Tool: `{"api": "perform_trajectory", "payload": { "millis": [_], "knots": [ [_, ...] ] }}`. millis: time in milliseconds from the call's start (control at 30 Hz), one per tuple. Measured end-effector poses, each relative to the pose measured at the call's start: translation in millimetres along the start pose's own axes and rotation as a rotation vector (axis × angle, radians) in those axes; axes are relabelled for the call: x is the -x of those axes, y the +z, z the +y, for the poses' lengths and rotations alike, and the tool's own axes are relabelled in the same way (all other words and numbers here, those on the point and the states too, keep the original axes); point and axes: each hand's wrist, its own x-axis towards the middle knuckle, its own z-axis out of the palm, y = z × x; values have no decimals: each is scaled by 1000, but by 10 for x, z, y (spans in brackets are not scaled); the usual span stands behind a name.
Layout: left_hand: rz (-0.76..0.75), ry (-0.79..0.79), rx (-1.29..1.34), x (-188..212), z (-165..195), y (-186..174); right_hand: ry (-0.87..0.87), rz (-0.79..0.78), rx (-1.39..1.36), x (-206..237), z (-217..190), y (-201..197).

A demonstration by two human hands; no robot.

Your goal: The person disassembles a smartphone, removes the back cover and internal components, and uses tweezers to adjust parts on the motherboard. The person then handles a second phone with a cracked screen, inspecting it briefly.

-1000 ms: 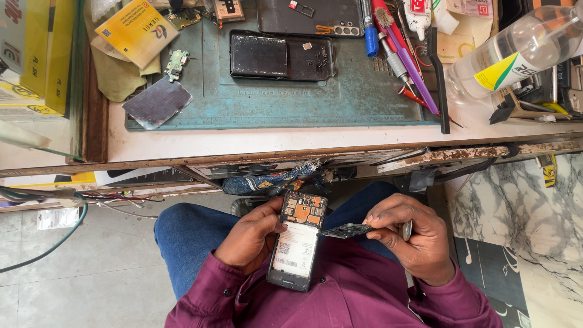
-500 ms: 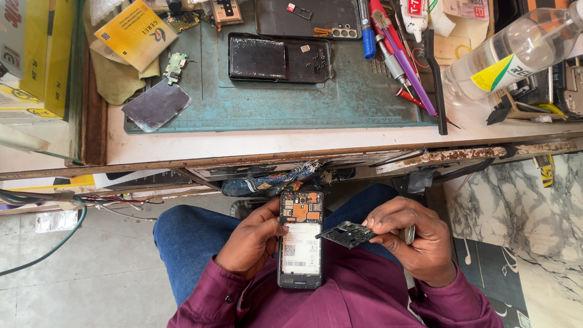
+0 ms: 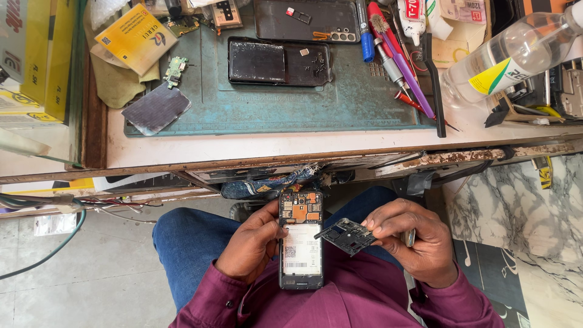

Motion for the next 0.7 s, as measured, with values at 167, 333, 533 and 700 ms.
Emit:
{"api": "perform_trajectory", "payload": {
  "millis": [167,333,533,700],
  "knots": [
    [2,2,-13,-9,0,-2,-17,-13,-23,-18,18,-8],
    [15,3,-35,-12,2,9,-7,-14,-6,-15,21,-20],
    [36,-13,-42,1,31,44,-10,-13,-24,-25,23,-23],
    [31,0,-70,5,41,41,-14,-5,-13,-24,26,-40]
  ]
}}
